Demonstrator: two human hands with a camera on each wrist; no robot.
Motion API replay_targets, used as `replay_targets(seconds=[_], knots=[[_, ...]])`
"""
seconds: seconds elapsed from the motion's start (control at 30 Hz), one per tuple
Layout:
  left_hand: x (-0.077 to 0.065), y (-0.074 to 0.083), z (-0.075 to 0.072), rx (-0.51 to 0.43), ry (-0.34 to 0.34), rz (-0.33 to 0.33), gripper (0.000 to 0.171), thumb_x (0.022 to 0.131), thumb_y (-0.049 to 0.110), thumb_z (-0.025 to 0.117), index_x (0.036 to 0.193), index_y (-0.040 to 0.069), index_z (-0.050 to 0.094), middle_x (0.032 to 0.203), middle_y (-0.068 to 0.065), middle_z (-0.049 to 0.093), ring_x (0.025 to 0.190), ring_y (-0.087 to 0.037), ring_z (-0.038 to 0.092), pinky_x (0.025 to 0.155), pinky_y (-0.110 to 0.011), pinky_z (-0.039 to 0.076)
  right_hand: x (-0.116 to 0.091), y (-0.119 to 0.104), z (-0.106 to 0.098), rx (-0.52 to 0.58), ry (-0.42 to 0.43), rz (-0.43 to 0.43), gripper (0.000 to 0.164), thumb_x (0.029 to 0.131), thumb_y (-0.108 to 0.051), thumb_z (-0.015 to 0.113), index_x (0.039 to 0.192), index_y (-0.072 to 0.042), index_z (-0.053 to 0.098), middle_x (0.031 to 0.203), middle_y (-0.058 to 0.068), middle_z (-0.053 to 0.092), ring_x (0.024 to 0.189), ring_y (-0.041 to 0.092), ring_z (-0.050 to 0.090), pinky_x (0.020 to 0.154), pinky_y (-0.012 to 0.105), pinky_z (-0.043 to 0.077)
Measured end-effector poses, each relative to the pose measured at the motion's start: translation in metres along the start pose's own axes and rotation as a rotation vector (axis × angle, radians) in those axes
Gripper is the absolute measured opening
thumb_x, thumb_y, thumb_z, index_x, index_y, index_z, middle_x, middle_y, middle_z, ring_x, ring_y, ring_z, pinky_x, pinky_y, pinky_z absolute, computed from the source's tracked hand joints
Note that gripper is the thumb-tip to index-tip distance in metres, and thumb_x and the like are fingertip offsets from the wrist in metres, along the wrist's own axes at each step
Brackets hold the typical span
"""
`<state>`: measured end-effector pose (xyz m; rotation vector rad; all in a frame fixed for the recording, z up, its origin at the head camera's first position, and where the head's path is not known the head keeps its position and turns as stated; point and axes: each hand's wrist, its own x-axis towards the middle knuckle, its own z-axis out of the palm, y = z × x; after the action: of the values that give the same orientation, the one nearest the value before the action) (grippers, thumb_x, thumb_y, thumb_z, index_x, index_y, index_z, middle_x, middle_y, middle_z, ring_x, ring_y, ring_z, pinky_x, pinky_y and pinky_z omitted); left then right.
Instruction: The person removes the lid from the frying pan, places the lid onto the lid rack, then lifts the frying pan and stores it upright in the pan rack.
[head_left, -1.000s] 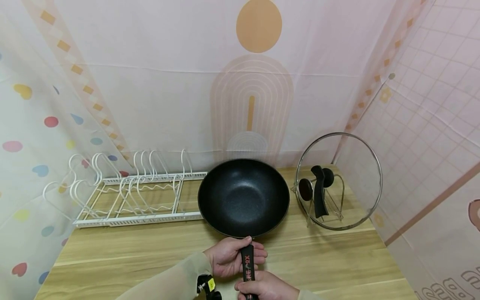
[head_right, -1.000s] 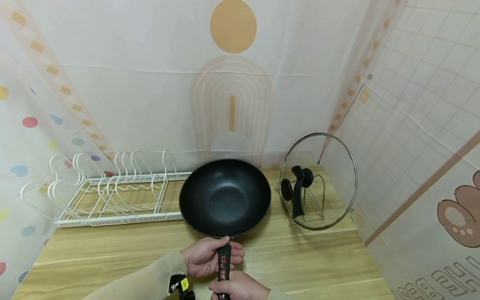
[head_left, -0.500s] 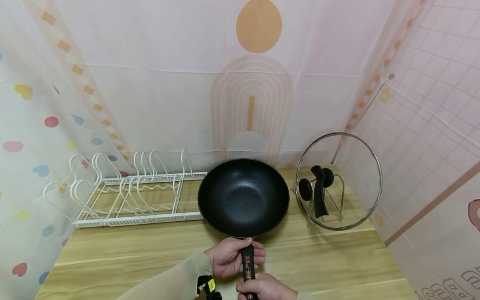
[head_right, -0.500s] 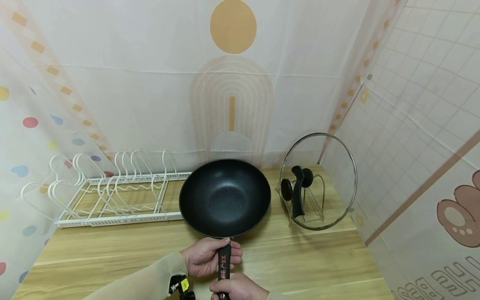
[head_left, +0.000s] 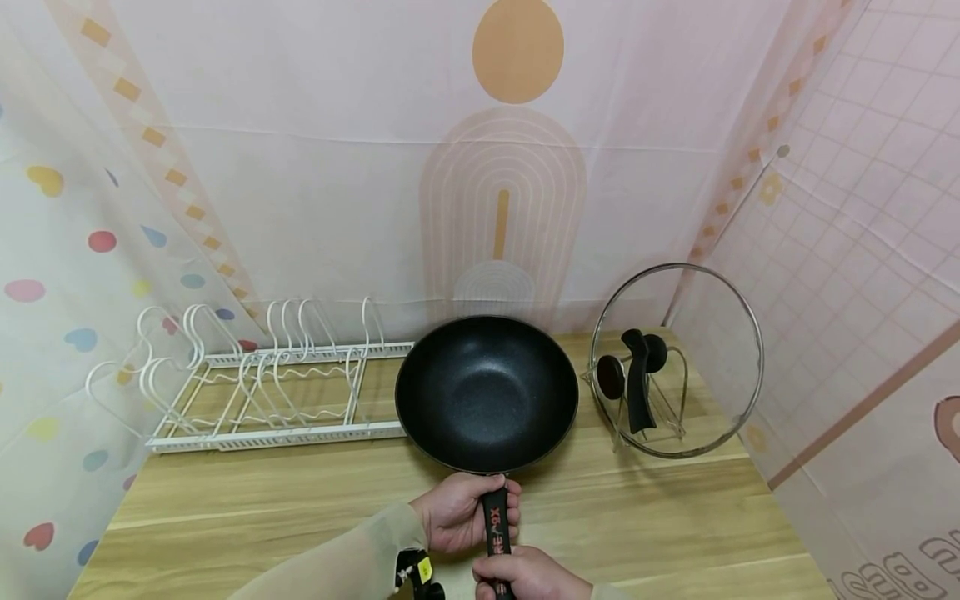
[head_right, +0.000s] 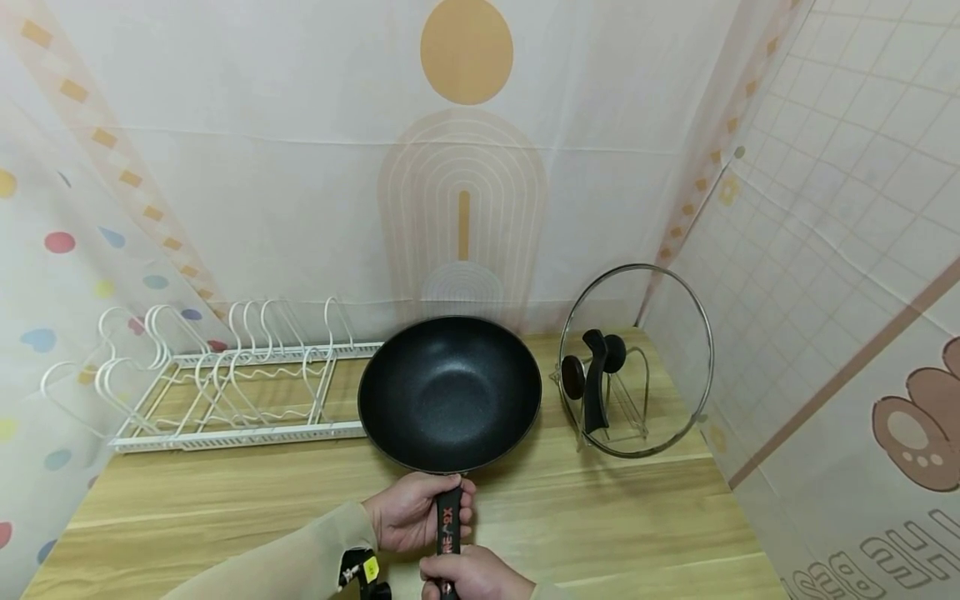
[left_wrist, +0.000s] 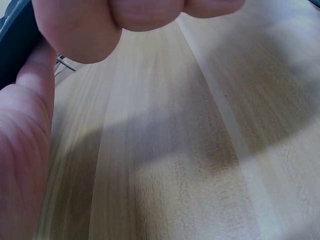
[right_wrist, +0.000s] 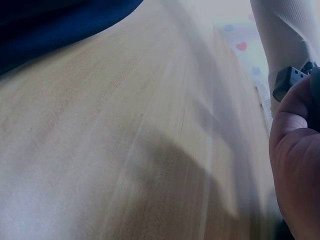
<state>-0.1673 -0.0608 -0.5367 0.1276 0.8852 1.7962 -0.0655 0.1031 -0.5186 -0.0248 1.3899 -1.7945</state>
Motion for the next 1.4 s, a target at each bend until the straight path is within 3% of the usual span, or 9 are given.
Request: replay_targets(seconds=[0.13,0.37,0.57,0.8,1.17,1.4], knots=[[-0.0001,0.0010,0.0008,-0.021,0.000,-0.007,0.025,0.114,0.025,0.036,0.126,0.007,0.050,0.106,0.002,0.060,0.096,-0.008,0.063,0.099,-0.031,0.058,0.0008,-0.0008,-0.0014,0.073,-0.046,0.038,0.027,0.107,-0.022,0.045,0.081,-0.020,0.055,0.072,-0.014,0.052,0.067,-0.001,0.047,0.065,0.013,0.039],[0.0003,0.0011,0.0011,-0.022,0.005,-0.006,0.021,0.113,0.023,0.036,0.122,0.009,0.049,0.105,0.003,0.058,0.095,-0.008,0.062,0.099,-0.033,0.058,0.0025,-0.0014,-0.0012,0.160,-0.089,0.028,0.030,0.111,-0.025,0.039,0.084,-0.022,0.051,0.070,-0.015,0.051,0.065,-0.003,0.047,0.066,0.013,0.039],[0.0000,0.0001,0.0015,-0.028,-0.017,-0.003,0.022,0.113,0.024,0.033,0.113,0.013,0.053,0.103,0.003,0.060,0.095,-0.008,0.063,0.098,-0.033,0.058,0.0029,-0.0017,-0.0036,0.134,-0.103,0.016,0.029,0.110,-0.024,0.040,0.084,-0.022,0.054,0.071,-0.016,0.055,0.064,-0.002,0.048,0.064,0.013,0.040],[-0.0003,-0.0011,0.0008,-0.013,-0.025,0.007,0.022,0.113,0.024,0.035,0.109,0.015,0.055,0.102,0.004,0.062,0.095,-0.008,0.064,0.098,-0.032,0.058,0.0035,-0.0018,-0.0066,0.150,-0.136,-0.014,0.029,0.110,-0.020,0.042,0.087,-0.023,0.060,0.078,-0.016,0.061,0.075,0.000,0.059,0.075,0.015,0.050],[0.0001,-0.0022,0.0014,-0.024,-0.006,0.008,0.022,0.112,0.022,0.036,0.104,0.016,0.055,0.094,0.006,0.060,0.086,-0.007,0.060,0.094,-0.030,0.057,0.0047,-0.0013,-0.0019,0.231,-0.178,-0.001,0.028,0.111,-0.021,0.037,0.088,-0.022,0.052,0.075,-0.013,0.049,0.069,0.003,0.044,0.071,0.016,0.038],[-0.0007,-0.0010,0.0036,-0.059,-0.019,-0.012,0.025,0.112,0.022,0.033,0.101,0.018,0.055,0.087,0.009,0.061,0.081,-0.005,0.059,0.091,-0.028,0.056,0.0066,-0.0022,0.0034,0.294,-0.119,0.052,0.030,0.108,-0.021,0.036,0.081,-0.022,0.047,0.069,-0.014,0.043,0.064,0.003,0.038,0.067,0.015,0.033]])
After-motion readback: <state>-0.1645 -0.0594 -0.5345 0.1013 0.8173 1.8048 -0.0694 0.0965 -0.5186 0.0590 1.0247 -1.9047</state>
